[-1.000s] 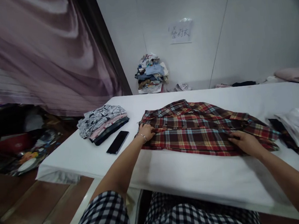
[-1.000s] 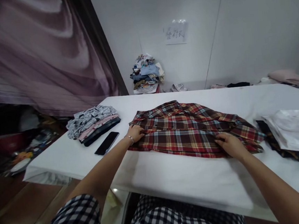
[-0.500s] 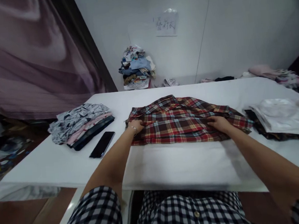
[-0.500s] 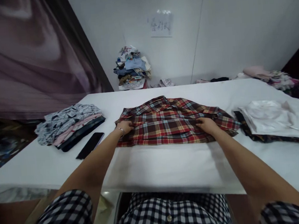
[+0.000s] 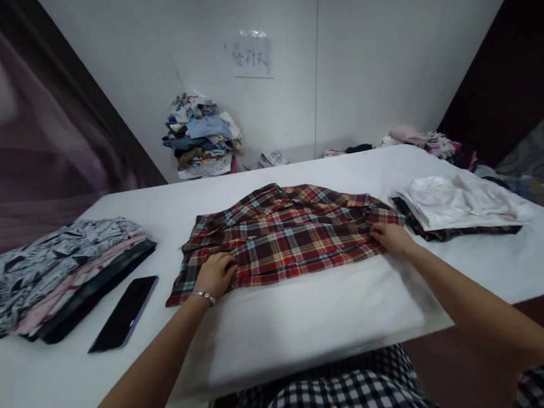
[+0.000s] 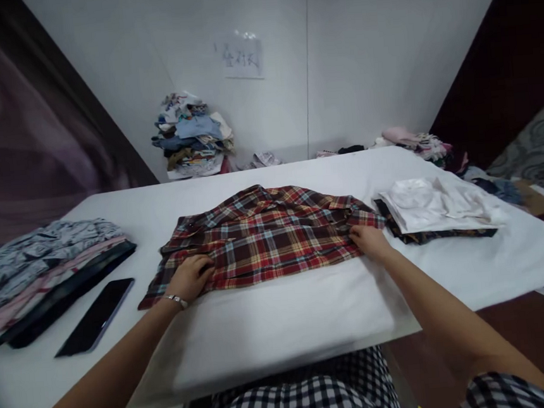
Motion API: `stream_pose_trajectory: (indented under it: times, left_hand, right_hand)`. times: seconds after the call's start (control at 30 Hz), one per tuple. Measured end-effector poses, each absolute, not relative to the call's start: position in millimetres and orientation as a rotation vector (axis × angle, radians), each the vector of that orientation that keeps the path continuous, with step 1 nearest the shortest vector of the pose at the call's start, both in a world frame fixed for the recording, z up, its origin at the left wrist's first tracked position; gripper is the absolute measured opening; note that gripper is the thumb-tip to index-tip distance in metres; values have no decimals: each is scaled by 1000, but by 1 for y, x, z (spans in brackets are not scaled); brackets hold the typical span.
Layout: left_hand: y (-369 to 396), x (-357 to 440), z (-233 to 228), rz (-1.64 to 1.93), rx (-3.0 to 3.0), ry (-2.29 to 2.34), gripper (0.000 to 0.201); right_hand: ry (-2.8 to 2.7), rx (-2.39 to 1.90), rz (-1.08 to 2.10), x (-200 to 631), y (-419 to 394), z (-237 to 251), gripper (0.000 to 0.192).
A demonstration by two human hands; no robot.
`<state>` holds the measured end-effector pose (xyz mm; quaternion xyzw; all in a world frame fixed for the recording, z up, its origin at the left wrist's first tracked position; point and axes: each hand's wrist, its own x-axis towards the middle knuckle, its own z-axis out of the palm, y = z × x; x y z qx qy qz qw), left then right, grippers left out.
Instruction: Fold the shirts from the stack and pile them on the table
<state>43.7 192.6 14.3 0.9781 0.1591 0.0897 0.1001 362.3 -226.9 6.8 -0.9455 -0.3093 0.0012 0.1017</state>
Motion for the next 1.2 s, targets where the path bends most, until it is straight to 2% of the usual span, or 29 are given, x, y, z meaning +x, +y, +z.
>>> stream_pose_trajectory:
  times: [0.13, 0.2, 0.33, 0.4, 0.53, 0.67, 0.8, 0.93, 1.0, 1.1, 1.13, 1.2]
  left_hand:
    - [187, 46, 19, 431, 2824, 434, 22]
    - [182, 55, 26, 575, 2795, 398, 25]
    - [187, 90, 43, 639, 2843, 457, 25]
    - [203, 113, 52, 591, 2901, 642, 27]
    - [241, 151, 61, 359, 2969, 1023, 37]
    - [263, 177, 63, 124, 2915, 1236, 24]
    - [275, 192, 88, 342, 2922, 1191, 27]
    - [257, 176, 135, 1094, 2897, 669, 27]
    - [227, 151, 146, 1265, 2937, 209, 25]
    - [169, 99, 130, 1087, 2999, -539, 28]
    - [152, 82, 118, 931, 3025, -749, 26]
    - [127, 55, 92, 741, 3032, -910, 29]
  right_hand:
    - [-1157, -2597, -343, 344, -202, 20, 37]
    - [-1329, -2401, -391, 328, -182, 25, 44]
    - [-1571, -2380, -96, 302, -149, 8, 59]
    - [-1598, -2428, 32, 298, -143, -12, 61]
    - [-1563, -2403, 95, 301, -146, -34, 61]
    - [-1438, -2281, 261, 314, -145, -13, 57]
    - [-1157, -2139, 78, 361, -122, 21, 46]
    - [-850, -2121, 30, 417, -75, 45, 41]
    - [-750, -2072, 59, 433, -49, 53, 46]
    - [-770, -2023, 85, 437, -20, 61, 58]
    - [-825, -2053, 104, 435, -13, 61, 62]
    - [-967, -2151, 166, 428, -7, 60, 67]
